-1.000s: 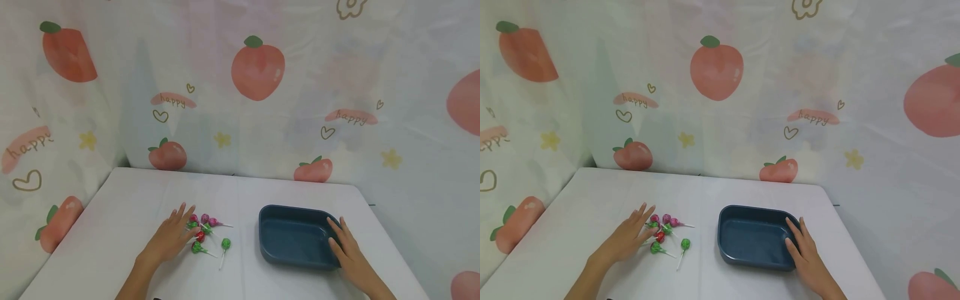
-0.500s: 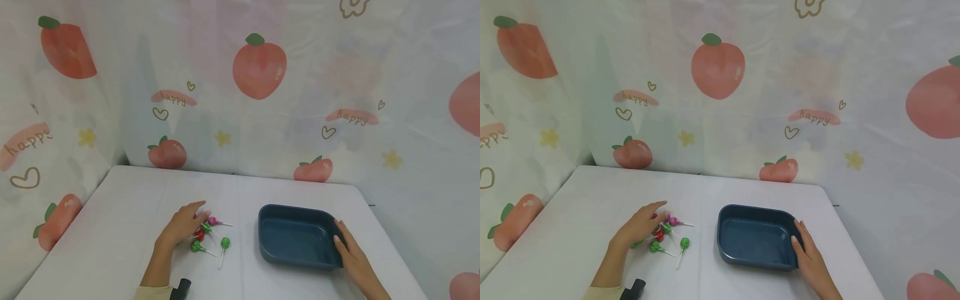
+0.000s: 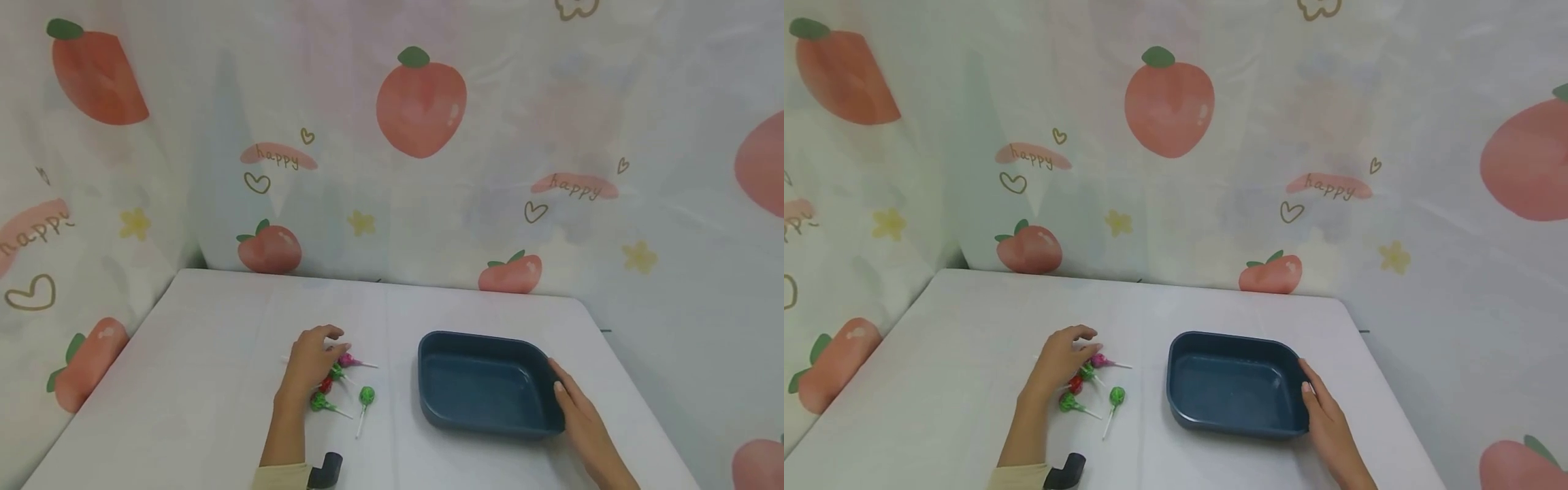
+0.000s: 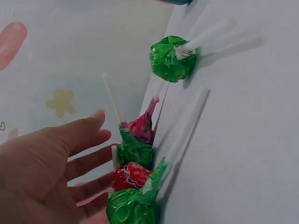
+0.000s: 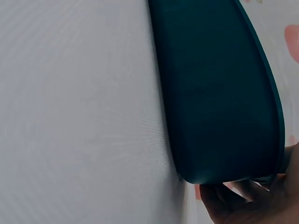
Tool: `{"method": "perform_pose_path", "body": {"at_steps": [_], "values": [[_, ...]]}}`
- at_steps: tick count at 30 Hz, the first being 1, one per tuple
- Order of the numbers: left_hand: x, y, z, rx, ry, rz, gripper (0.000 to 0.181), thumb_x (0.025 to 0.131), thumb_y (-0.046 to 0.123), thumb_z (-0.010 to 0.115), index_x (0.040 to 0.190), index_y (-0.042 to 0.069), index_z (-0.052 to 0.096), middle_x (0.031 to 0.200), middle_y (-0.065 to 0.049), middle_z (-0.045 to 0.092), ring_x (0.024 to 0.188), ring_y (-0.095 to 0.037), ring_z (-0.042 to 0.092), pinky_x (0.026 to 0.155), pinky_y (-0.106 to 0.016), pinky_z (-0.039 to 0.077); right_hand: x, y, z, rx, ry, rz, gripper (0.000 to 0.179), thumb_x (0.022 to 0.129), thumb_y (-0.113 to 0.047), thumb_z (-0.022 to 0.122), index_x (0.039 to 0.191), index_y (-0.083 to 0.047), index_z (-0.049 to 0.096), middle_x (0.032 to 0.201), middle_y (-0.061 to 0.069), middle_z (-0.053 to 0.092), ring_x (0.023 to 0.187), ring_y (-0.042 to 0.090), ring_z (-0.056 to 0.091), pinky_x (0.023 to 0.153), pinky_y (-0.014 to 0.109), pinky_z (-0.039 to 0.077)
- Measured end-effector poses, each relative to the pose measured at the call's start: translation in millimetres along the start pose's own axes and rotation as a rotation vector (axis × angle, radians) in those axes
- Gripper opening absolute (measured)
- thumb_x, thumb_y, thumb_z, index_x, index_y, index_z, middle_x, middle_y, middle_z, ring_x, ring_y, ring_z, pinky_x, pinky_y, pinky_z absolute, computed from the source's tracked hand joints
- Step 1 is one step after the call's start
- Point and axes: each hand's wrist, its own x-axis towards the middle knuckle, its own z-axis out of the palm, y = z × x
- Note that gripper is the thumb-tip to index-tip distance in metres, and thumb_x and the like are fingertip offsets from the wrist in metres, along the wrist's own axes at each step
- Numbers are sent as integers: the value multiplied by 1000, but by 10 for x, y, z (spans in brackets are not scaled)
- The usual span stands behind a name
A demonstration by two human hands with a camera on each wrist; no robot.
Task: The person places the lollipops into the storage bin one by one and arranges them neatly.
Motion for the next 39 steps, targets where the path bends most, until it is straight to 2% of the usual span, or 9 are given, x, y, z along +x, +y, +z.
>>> {"method": "perform_pose_path", "body": {"at_steps": [5,8,13,18,26,29,33,36,39], "values": [[-10,-24,34,18,42,17,29,91,20,82,116,6,76,113,-9,72,112,-35,61,97,-59,46,-1,17,22,52,-21,-19,58,116,-34,24,167,-12,8,171,20,1,153,48,-3,114,71,9],[-18,-60,45,13,37,16,28,90,19,83,114,6,76,111,-9,73,110,-35,61,97,-60,44,1,29,36,89,-38,-18,57,116,-32,24,167,-12,8,171,20,-1,153,46,-6,114,71,7],[-36,-164,44,1,9,-47,27,90,18,83,114,9,76,108,-6,71,103,-29,59,92,-53,47,2,53,58,140,-53,5,59,115,-37,22,167,-12,10,171,18,-1,154,44,-8,115,69,4],[-35,-255,-18,-44,6,-76,29,93,20,80,119,8,75,114,-9,69,109,-30,60,93,-50,52,7,77,79,155,-52,-10,60,115,-42,23,167,-14,13,171,18,1,154,42,-7,115,70,4],[-29,-366,-131,2,48,-110,36,89,21,84,120,5,74,121,-16,65,119,-39,53,98,-59,46,-9,130,62,128,-36,-40,58,115,-41,23,167,-16,14,171,17,4,154,43,-4,114,72,4],[-27,-364,-160,22,70,-150,38,87,23,85,118,5,74,116,-15,65,115,-39,52,95,-58,44,-3,148,44,137,-35,-54,57,115,-38,23,167,-16,13,171,18,3,154,43,-5,114,71,3],[-45,-363,-196,62,77,-183,42,86,30,86,116,5,74,100,-11,66,103,-36,57,90,-60,39,-3,148,38,154,-43,-64,58,115,-39,23,167,-16,12,171,18,2,154,43,-6,114,71,3],[-58,-362,-214,74,71,-197,42,86,33,85,115,4,73,93,-8,68,100,-36,59,92,-64,36,-1,136,42,154,-42,-75,58,115,-39,24,167,-16,12,171,18,2,154,43,-6,114,71,3],[-65,-348,-225,67,71,-215,40,87,33,84,113,4,73,93,-8,70,102,-37,60,94,-66,33,9,128,49,138,-37,-79,57,115,-37,23,167,-16,12,171,18,3,154,43,-5,114,71,3]]}}
